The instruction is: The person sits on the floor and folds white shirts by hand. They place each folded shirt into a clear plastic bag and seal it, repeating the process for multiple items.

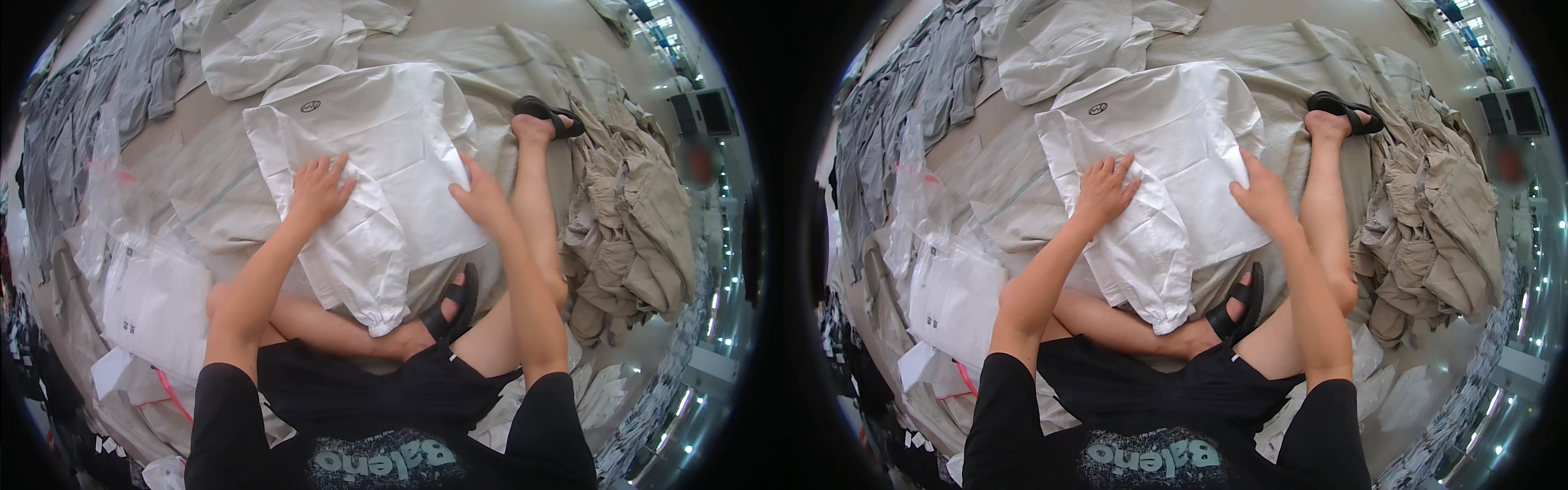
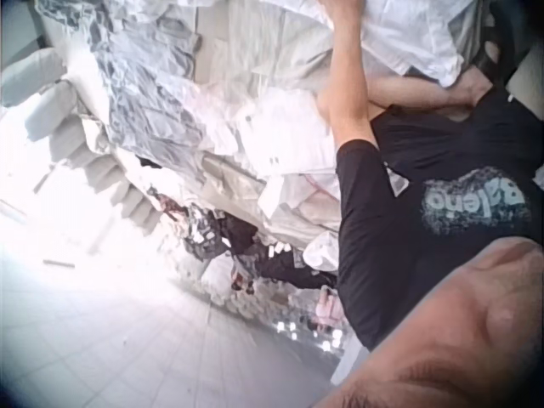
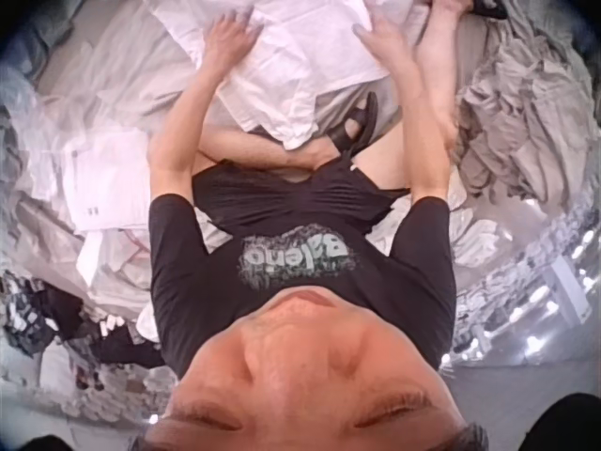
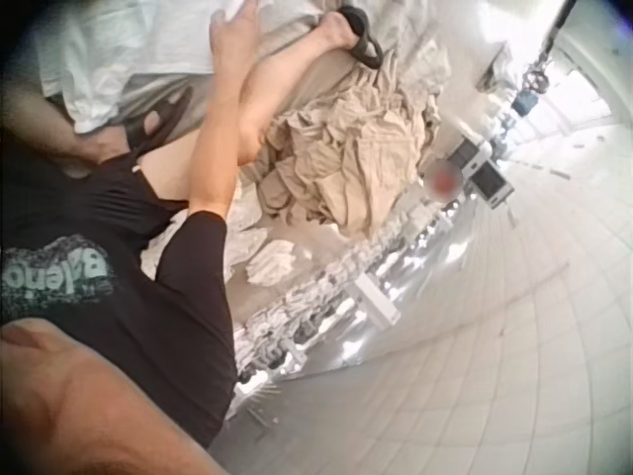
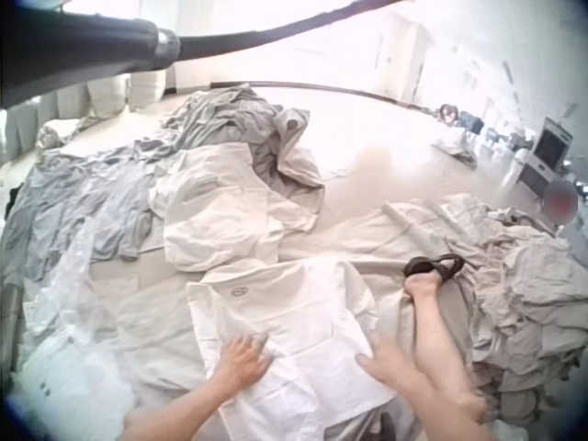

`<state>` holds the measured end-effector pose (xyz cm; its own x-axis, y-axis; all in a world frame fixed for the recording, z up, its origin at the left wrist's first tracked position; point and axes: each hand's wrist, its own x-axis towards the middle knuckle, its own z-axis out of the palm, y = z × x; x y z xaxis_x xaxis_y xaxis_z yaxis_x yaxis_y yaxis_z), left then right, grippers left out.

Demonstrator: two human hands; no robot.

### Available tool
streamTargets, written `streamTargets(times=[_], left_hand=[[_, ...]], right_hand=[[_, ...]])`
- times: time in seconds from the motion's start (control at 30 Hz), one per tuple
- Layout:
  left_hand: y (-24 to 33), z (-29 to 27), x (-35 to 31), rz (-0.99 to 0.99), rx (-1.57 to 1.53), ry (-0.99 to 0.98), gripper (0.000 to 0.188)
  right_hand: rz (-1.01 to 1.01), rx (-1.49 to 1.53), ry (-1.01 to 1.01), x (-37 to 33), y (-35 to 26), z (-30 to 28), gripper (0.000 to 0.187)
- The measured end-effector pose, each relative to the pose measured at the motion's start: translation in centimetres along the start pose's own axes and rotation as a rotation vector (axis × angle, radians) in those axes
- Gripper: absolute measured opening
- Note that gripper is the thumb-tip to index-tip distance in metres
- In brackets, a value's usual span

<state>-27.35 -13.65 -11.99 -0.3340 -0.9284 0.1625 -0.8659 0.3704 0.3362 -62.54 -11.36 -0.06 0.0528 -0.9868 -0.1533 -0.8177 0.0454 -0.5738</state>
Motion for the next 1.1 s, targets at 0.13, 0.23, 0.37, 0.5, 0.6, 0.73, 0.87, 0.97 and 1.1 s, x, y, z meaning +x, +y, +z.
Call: streamTargets(times=[0.13, 0.23, 0.37, 0.5, 0.6, 0.73, 0.87, 0.97, 1.1], left_hand=[[-0.1, -0.8, 0.5, -0.043, -0.067, -0.053, 0.058], [-3.9, 0.4, 1.2, -0.123, -0.352, -0.12, 0.057], [-7.2, -2.2, 1.1, -0.817, -1.596, -0.059, 0.074], [-7.6, -5.6, 3.5, -0.888, -1.458, 0.055, 0.088], [-8.9, -6.4, 6.3, -0.847, -1.151, 0.015, 0.088], [-10.0, -5.3, 9.8, -0.767, -1.13, 0.12, 0.068], [-9.3, -3.0, 12.0, -0.771, -1.128, 0.151, 0.054], [-11.7, -1.8, 11.9, -0.9, -0.942, 0.199, 0.048], [-15.0, 1.1, 12.7, -0.966, -0.98, 0.177, 0.044]], right_hand=[[-0.132, 0.042, -0.02, -3.5, -10.2, 2.3, 0.074], [-0.26, 0.06, -0.07, -5.3, -14.2, 7.3, 0.076], [-0.213, -0.015, -0.283, -7.1, -15.0, 13.9, 0.078], [-0.227, 0.06, -0.33, -7.8, -13.7, 15.7, 0.062], [-0.174, 0.139, -0.19, -6.3, -12.2, 11.9, 0.046], [-0.362, -0.301, 0.585, -0.3, -7.8, 5.9, 0.05], [0.085, -0.034, -0.042, 1.8, 1.4, 3.0, 0.045], [0.062, 0.086, -0.326, -0.1, -3.1, -0.6, 0.034], [-0.02, 0.508, -0.416, -8.5, -10.7, -1.1, 0.035]])
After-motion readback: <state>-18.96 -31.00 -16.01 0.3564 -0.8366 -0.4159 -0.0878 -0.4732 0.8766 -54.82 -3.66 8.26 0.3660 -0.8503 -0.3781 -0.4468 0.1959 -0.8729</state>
